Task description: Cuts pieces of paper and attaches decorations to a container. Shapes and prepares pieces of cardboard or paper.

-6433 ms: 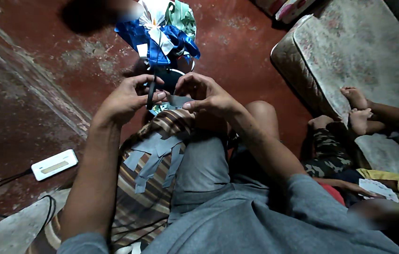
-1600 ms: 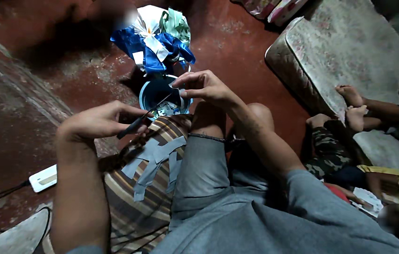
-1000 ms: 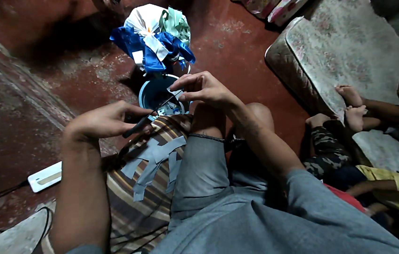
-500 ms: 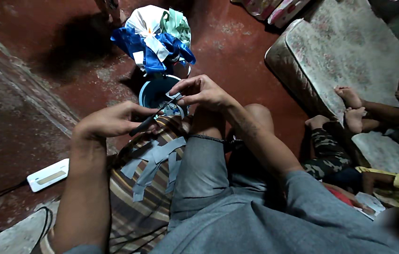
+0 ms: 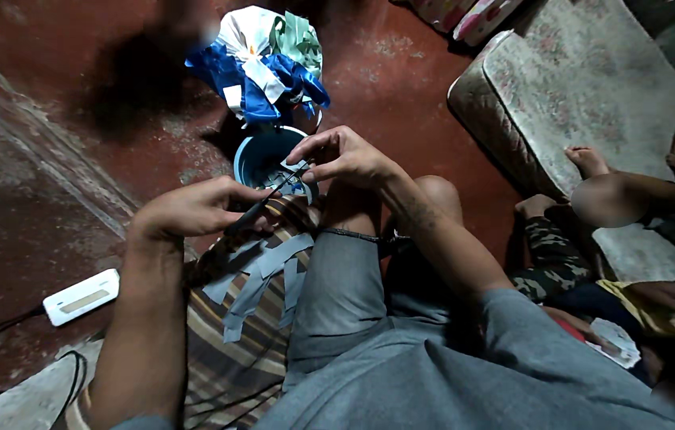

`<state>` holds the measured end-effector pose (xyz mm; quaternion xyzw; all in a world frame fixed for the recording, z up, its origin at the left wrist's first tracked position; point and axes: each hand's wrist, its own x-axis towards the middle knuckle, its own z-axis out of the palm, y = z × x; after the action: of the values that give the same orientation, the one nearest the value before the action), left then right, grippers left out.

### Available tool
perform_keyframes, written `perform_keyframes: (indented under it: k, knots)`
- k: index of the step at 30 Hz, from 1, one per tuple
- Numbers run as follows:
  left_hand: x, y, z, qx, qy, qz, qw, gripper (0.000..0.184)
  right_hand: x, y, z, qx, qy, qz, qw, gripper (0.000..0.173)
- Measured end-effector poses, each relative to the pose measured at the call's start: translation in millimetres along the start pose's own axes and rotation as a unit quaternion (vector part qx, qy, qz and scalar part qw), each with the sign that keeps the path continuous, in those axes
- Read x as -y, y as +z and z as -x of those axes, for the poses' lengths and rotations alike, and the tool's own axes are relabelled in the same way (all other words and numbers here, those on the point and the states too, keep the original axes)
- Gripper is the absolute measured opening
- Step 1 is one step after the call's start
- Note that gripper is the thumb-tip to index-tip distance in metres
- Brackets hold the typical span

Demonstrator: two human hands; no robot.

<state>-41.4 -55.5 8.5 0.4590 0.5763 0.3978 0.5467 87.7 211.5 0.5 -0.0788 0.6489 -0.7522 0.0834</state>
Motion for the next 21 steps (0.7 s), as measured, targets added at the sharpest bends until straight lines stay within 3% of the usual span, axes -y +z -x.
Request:
perform_keyframes:
  k: [10,21]
  knots:
    - [2.2,0.9,-3.3,0.001,0.011,-0.032,0.999,0.042,5.0,0.8,-0.3,0.006,0.016,0.009,1.0,0.032]
    - [0.0,-3.1,3.8,0.016,-0.006,0.01,1.0,0.043,9.0,-0.6,1.2,0.02,0.019,0.034,0.999,0.035]
